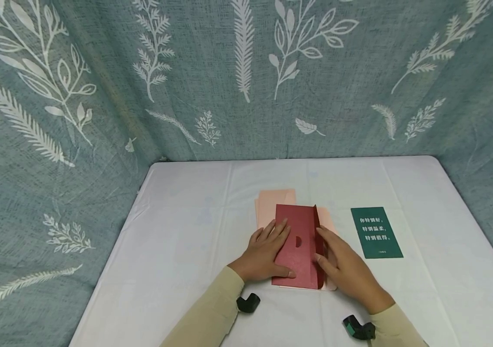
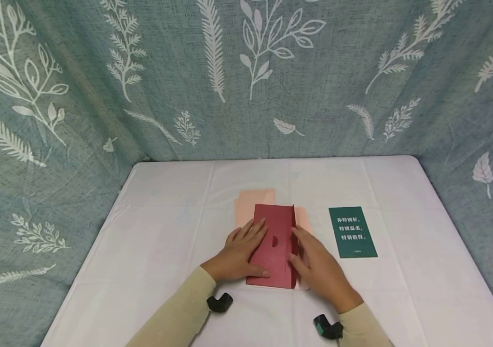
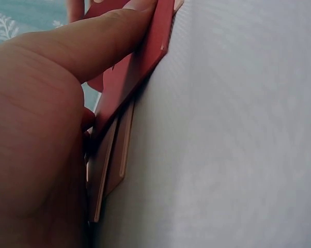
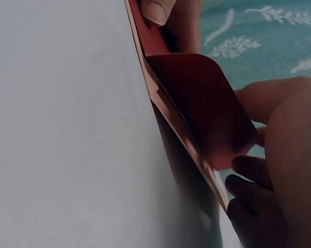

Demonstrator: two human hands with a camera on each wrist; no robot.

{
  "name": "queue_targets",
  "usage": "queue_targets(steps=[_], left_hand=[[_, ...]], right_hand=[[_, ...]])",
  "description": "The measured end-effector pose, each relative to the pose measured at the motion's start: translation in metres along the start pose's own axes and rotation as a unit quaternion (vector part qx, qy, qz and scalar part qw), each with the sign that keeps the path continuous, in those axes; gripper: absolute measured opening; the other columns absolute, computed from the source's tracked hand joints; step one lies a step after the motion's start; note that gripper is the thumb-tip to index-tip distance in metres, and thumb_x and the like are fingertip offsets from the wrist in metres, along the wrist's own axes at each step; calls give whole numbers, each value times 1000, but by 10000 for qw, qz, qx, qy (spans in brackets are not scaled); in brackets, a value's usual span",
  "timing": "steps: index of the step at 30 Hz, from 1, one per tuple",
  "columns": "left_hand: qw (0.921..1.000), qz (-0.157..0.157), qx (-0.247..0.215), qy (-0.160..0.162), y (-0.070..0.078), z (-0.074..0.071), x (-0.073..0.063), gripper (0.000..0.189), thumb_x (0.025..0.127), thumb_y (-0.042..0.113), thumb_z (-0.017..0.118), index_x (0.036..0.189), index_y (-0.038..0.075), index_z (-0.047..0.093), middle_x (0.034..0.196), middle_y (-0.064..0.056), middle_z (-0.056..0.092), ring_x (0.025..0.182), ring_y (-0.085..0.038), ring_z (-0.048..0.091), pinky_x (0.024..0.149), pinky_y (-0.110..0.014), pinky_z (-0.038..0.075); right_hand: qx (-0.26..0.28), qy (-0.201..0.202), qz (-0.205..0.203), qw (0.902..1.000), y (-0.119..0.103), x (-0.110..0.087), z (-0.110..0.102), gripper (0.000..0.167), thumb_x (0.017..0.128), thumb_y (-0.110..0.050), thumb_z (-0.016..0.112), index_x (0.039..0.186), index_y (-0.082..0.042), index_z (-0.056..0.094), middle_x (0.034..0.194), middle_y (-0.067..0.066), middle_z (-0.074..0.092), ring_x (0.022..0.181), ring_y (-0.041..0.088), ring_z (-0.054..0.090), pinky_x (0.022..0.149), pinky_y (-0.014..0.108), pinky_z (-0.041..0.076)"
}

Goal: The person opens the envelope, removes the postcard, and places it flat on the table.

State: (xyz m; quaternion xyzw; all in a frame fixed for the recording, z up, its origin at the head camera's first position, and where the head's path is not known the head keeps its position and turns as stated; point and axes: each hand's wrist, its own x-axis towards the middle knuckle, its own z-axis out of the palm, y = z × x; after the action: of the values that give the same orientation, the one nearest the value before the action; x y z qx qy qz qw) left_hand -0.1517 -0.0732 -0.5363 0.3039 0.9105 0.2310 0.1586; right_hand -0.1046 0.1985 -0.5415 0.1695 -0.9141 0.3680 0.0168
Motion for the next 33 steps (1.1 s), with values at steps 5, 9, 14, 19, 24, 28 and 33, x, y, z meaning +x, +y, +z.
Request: queue_targets(steps=[5, 9, 14, 19, 24, 28, 33], left_hand=[[10000, -35, 9, 2, -1, 1, 0, 118, 92, 66, 78, 176, 14, 13, 182, 3, -1, 165, -22, -9, 128, -53, 2], [10000, -35, 16, 9, 0, 1, 0, 118, 92, 66, 78, 176, 14, 13, 182, 4, -1, 165, -22, -9, 128, -53, 2], [10000, -45, 29, 10, 0, 1, 0, 118, 92, 66, 78, 176, 14, 14, 182, 4, 0, 165, -22, -8, 128, -53, 2], [10000, -38, -17, 36, 1, 0, 0, 118, 91, 66, 78, 176, 14, 15, 182, 3, 1, 165, -23, -7, 128, -54, 2], [10000, -24, -37, 35, 1, 0, -1, 118, 92, 66, 78, 176, 14, 14, 182, 3, 1, 165, -22, -8, 128, -54, 2], [10000, -49, -9, 42, 1, 0, 0, 118, 91, 66, 78, 176, 14, 15, 182, 3, 1, 165, -22, -8, 128, -54, 3], [9999, -88, -104, 73, 4, -2, 0, 119, 90, 65, 81, 176, 12, 17, 182, 1, 3, 166, -25, -6, 128, -56, 4]], right_hand=[[-50, 36, 182, 9998, 5, 0, -1, 72, 105, -21, 74, 167, -7, 40, 167, 18, 44, 151, 41, 43, 114, 64, 42], [-188, 99, 216, 9995, 6, 0, -2, 71, 104, -18, 74, 166, -3, 42, 169, 19, 42, 152, 43, 41, 113, 65, 42], [-399, 169, 225, 9988, 6, 1, -2, 70, 102, -16, 77, 162, 3, 46, 170, 20, 38, 153, 44, 38, 114, 64, 41], [-622, 189, 203, 9977, 8, 1, -1, 70, 100, -16, 79, 158, 8, 48, 170, 23, 38, 152, 46, 39, 113, 63, 43], [-837, 7, 200, 9963, 12, 1, 1, 68, 101, -17, 78, 156, 11, 50, 169, 24, 39, 154, 46, 36, 115, 61, 41], [-980, -100, 192, 9950, 14, 0, 2, 67, 102, -18, 77, 156, 10, 50, 168, 24, 40, 156, 45, 33, 117, 60, 39], [-1031, -10, 53, 9947, 13, 0, 2, 66, 101, -16, 78, 155, 11, 51, 167, 25, 42, 155, 47, 35, 115, 61, 41]])
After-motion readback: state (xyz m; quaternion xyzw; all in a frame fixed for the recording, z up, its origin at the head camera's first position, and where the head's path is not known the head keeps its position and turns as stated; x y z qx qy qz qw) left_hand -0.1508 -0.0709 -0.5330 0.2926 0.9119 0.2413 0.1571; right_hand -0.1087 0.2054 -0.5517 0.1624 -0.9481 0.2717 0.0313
